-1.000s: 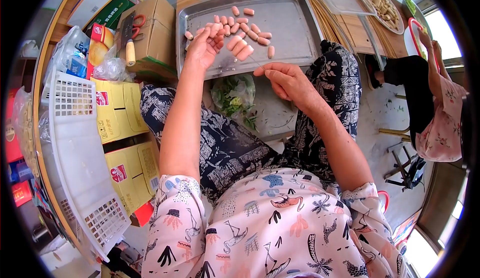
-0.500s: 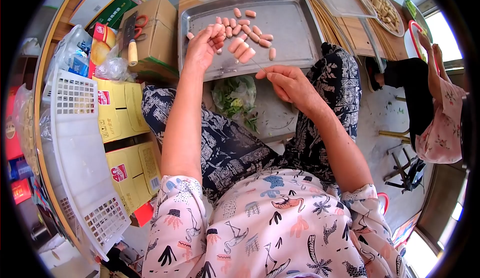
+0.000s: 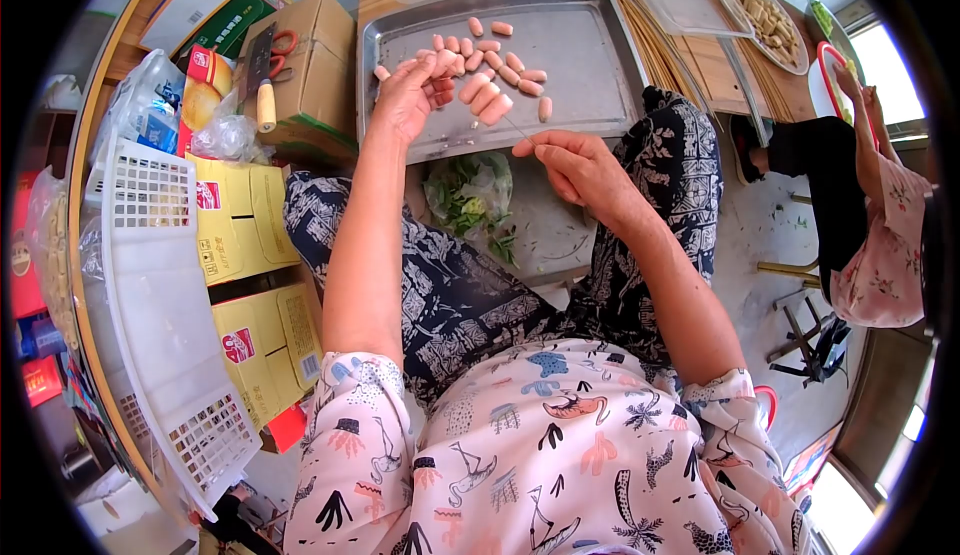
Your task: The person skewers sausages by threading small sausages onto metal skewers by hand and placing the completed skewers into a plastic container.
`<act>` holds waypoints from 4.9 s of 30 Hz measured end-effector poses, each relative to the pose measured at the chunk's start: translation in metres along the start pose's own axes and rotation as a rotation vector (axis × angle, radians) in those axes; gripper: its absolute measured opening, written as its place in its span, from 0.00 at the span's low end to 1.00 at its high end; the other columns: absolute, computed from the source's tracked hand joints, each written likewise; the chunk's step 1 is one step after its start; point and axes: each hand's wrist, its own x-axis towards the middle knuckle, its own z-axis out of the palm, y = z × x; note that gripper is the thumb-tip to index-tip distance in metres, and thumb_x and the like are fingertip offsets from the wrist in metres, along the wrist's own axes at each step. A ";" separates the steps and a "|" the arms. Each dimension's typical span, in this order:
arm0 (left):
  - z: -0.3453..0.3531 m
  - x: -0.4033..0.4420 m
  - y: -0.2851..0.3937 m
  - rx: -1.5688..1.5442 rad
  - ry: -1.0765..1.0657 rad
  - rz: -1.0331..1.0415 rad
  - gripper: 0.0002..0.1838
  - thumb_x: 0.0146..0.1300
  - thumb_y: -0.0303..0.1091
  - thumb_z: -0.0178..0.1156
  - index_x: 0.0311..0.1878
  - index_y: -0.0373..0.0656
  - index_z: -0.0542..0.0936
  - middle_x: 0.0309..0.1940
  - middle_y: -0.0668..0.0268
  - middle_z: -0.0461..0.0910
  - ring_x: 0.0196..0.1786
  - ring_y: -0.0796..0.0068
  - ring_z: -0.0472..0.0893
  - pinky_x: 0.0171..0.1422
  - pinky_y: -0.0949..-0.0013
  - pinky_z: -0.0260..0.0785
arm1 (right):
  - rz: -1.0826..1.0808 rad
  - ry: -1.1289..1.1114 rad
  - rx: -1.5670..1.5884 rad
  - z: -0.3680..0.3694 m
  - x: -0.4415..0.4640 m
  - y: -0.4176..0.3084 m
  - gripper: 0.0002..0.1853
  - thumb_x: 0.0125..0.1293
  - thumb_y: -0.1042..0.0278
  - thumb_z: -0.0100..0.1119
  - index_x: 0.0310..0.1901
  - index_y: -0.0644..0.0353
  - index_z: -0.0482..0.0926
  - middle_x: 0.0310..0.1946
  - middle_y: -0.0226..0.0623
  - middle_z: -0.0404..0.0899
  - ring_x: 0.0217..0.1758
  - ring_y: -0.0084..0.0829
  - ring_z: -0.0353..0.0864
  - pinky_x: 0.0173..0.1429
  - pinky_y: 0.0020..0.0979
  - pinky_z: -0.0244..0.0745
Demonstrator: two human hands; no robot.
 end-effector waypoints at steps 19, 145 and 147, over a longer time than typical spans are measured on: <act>0.046 -0.020 0.012 0.016 -0.359 0.002 0.22 0.67 0.47 0.55 0.55 0.42 0.73 0.48 0.65 0.77 0.49 0.75 0.79 0.54 0.67 0.75 | -0.032 0.077 0.059 0.004 0.007 0.001 0.13 0.72 0.68 0.43 0.47 0.64 0.78 0.12 0.19 0.60 0.13 0.11 0.54 0.18 0.17 0.50; 0.058 -0.052 0.052 -0.223 -0.023 0.088 0.16 0.67 0.40 0.54 0.55 0.45 0.74 0.46 0.66 0.79 0.48 0.71 0.80 0.52 0.67 0.70 | -0.136 0.487 -0.350 -0.118 0.209 -0.078 0.12 0.65 0.65 0.51 0.37 0.65 0.79 0.10 0.25 0.64 0.11 0.17 0.58 0.16 0.22 0.51; 0.058 -0.051 0.050 -0.225 -0.045 0.092 0.17 0.68 0.40 0.53 0.55 0.43 0.74 0.46 0.65 0.79 0.46 0.71 0.80 0.51 0.67 0.70 | -0.130 0.522 -0.388 -0.136 0.243 -0.077 0.11 0.62 0.65 0.52 0.36 0.64 0.81 0.12 0.29 0.68 0.11 0.19 0.63 0.17 0.25 0.56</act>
